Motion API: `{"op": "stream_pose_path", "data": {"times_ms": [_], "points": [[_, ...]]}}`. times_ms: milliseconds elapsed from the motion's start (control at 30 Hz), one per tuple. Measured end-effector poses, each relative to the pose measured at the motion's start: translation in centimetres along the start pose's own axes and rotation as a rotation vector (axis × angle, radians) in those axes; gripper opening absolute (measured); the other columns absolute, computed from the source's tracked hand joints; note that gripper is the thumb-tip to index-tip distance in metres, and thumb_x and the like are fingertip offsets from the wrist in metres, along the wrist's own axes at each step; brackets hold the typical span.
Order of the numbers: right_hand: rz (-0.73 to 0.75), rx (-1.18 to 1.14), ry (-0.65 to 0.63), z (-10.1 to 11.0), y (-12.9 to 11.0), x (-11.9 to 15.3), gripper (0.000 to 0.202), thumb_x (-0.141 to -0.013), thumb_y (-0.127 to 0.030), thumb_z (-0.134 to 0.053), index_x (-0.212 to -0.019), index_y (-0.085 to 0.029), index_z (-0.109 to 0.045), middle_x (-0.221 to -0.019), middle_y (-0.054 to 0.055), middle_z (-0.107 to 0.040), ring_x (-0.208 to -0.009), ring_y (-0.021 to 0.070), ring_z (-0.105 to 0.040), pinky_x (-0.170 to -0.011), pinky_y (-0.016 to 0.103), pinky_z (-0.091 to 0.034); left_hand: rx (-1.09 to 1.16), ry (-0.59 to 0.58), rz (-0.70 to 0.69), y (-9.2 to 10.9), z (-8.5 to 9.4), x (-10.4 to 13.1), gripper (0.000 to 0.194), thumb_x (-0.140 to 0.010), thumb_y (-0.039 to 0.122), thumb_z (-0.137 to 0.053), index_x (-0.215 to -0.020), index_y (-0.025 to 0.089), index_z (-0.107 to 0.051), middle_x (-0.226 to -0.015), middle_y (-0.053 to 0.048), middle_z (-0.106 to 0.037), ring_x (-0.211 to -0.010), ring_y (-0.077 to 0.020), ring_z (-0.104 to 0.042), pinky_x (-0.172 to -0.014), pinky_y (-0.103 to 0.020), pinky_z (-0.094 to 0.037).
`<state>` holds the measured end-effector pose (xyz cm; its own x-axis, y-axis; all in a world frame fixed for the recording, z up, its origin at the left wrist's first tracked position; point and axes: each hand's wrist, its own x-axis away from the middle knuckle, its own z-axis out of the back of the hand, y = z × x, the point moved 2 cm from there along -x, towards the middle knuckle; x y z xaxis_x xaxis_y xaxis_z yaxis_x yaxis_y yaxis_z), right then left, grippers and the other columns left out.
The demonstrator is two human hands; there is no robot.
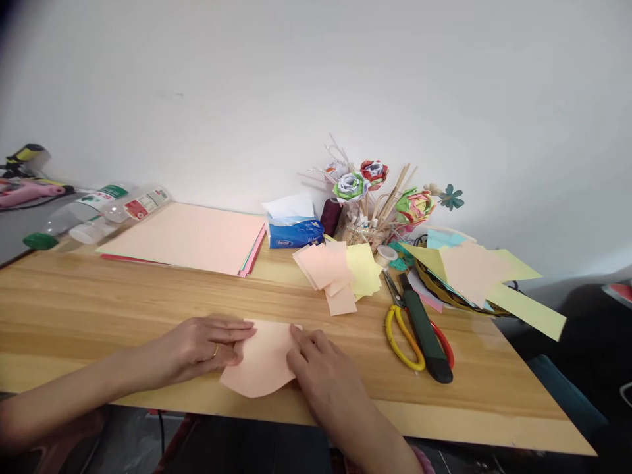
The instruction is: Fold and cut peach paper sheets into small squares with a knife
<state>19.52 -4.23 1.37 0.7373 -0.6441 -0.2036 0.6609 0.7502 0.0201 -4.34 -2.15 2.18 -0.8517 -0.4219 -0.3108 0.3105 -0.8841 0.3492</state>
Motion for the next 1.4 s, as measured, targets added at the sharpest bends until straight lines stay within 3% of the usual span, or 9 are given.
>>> {"op": "stream_pose_path", "data": {"times_ms": [267, 433, 567, 733, 900, 1000, 1167, 1267, 1400], "points": [[-0.083, -0.226, -0.014, 1.0, 0.1, 0.3, 0.022, -0.076, 0.001, -0.049, -0.081, -0.019, -0.054, -0.127, 0.009, -0.057, -0.095, 0.0209, -0.057, -0.078, 0.036, -0.052, 0.056, 0.020, 0.077, -0.6, -0.5, 0.4, 0.019, -0.091, 0.017, -0.049, -0.095, 0.018, -0.068, -0.126, -0.009, -0.058, -0.122, -0.0200, -0.050, -0.103, -0.033, -0.042], [-0.278, -0.520, 0.091, 1.6, 0.1, 1.2, 0.025, -0.085, -0.008, -0.038, -0.098, -0.022, -0.053, -0.116, 0.006, -0.062, -0.104, 0.0155, -0.058, -0.083, 0.030, -0.050, 0.067, 0.187, 0.243, -1.3, 0.5, 1.0, 0.037, -0.088, 0.005, -0.036, -0.103, 0.020, -0.066, -0.120, -0.005, -0.063, -0.113, -0.0151, -0.058, -0.095, -0.028, -0.048], [-0.461, -0.368, 0.317, 1.1, 1.0, 2.0, 0.020, -0.089, -0.016, -0.039, -0.103, -0.022, -0.052, -0.096, 0.005, -0.064, -0.087, 0.0154, -0.062, -0.072, 0.029, -0.052, -0.174, 0.295, 0.416, 0.0, 0.9, -0.1, 0.030, -0.090, 0.014, -0.037, -0.103, 0.018, -0.064, -0.111, -0.005, -0.068, -0.102, -0.0174, -0.064, -0.087, -0.030, -0.053], [-0.562, -0.005, 0.416, 1.6, 4.0, 3.6, 0.026, -0.091, -0.031, -0.042, -0.110, -0.016, -0.054, -0.099, 0.010, -0.063, -0.094, 0.0241, -0.058, -0.079, 0.040, -0.049, -0.444, 0.092, 0.438, 2.9, -2.4, -3.4, 0.056, -0.086, 0.041, -0.056, -0.132, 0.011, -0.046, -0.132, -0.016, -0.052, -0.115, -0.0315, -0.055, -0.092, -0.046, -0.048], [-0.648, 0.090, 0.458, 2.5, 6.4, 6.0, 0.036, -0.092, -0.038, -0.040, -0.109, -0.012, -0.057, -0.102, 0.014, -0.061, -0.099, 0.0285, -0.055, -0.084, 0.045, -0.045, -0.352, -0.211, 0.299, 1.8, -3.4, -4.0, 0.043, -0.089, 0.026, -0.056, -0.131, 0.020, -0.049, -0.143, -0.016, -0.038, -0.132, -0.0327, -0.036, -0.101, -0.056, -0.034], [-0.592, 0.073, 0.502, 2.6, 5.8, 6.8, 0.033, -0.092, -0.036, -0.042, -0.107, -0.012, -0.058, -0.103, 0.014, -0.061, -0.099, 0.0270, -0.055, -0.085, 0.044, -0.045, -0.240, -0.132, 0.327, 1.2, -1.9, -3.4, 0.037, -0.092, 0.013, -0.044, -0.120, 0.032, -0.058, -0.149, -0.005, -0.031, -0.135, -0.0281, -0.030, -0.103, -0.055, -0.032], [-0.610, 0.149, 0.474, 2.5, 5.2, 7.8, 0.032, -0.093, -0.034, -0.040, -0.110, -0.012, -0.057, -0.107, 0.016, -0.060, -0.101, 0.0281, -0.053, -0.087, 0.044, -0.043, -0.118, -0.018, 0.273, 2.0, -1.7, -2.2, 0.030, -0.092, 0.028, -0.049, -0.119, 0.020, -0.060, -0.131, -0.010, -0.055, -0.124, -0.0242, -0.047, -0.099, -0.040, -0.044], [-0.752, 0.269, 0.413, 2.4, 7.0, 9.0, 0.042, -0.092, -0.039, -0.038, -0.116, -0.008, -0.054, -0.116, 0.021, -0.056, -0.109, 0.0334, -0.048, -0.090, 0.048, -0.040, -0.191, -0.026, 0.225, 1.9, -2.0, -1.5, 0.048, -0.088, 0.042, -0.057, -0.127, 0.016, -0.052, -0.129, -0.012, -0.056, -0.124, -0.0258, -0.048, -0.097, -0.038, -0.047], [-0.905, 0.361, 0.275, 1.8, 10.2, 10.3, 0.055, -0.090, -0.045, -0.041, -0.122, -0.002, -0.047, -0.120, 0.026, -0.053, -0.109, 0.0369, -0.047, -0.085, 0.048, -0.041, -0.291, -0.069, 0.071, 2.0, -1.5, -1.5, 0.030, -0.095, 0.027, -0.045, -0.118, 0.016, -0.060, -0.121, -0.010, -0.062, -0.119, -0.0219, -0.053, -0.099, -0.034, -0.046]]}}
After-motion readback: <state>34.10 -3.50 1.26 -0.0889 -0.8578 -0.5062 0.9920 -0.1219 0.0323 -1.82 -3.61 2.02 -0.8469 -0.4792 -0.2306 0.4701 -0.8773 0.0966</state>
